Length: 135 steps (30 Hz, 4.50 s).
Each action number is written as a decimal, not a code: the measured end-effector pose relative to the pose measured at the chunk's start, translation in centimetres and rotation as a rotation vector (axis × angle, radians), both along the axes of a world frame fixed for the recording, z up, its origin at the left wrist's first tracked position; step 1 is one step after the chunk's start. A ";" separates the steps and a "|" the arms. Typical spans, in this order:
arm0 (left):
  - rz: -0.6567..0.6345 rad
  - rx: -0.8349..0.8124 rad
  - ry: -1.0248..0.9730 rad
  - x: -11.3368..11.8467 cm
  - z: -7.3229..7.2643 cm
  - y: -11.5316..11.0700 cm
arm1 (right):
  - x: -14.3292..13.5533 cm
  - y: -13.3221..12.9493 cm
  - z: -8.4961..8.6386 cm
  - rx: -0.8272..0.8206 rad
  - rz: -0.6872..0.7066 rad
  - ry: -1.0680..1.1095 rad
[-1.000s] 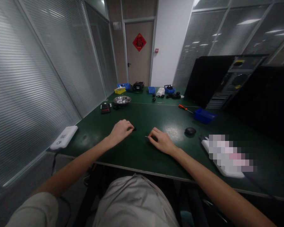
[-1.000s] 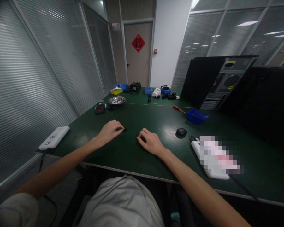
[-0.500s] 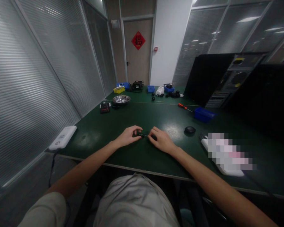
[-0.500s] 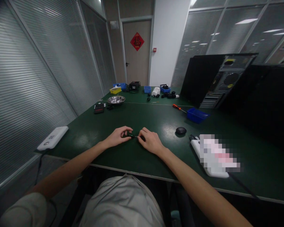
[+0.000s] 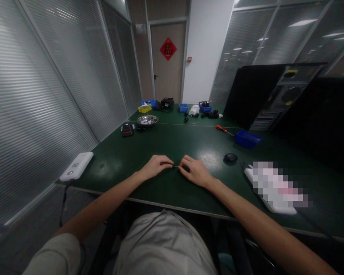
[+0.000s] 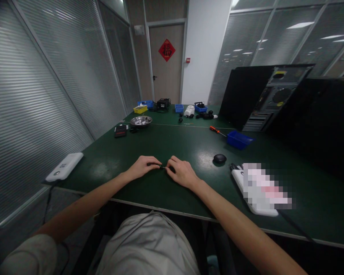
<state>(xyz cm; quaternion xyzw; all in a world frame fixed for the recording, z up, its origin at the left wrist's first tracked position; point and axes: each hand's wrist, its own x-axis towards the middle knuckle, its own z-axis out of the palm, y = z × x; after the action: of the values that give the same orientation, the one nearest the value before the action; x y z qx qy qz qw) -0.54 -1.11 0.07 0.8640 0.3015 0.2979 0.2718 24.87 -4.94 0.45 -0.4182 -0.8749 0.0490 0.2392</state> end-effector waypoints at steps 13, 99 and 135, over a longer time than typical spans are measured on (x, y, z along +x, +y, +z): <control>0.038 -0.047 -0.021 0.4 0.0 -0.3 | 0.0 -0.1 0.1 -0.007 0.045 -0.005; 0.847 0.210 0.557 -25.5 -1.2 9.2 | 0.6 0.2 0.2 -0.009 0.030 0.051; 0.909 0.365 0.656 -25.1 -1.6 8.7 | 0.5 0.0 0.4 0.008 0.043 0.054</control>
<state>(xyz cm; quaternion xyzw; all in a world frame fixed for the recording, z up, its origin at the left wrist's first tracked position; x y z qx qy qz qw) -25.59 7.63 -1.50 0.7280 0.6536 0.1489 -0.1438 25.40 -4.93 0.84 -0.3970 -0.8770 0.0619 0.2634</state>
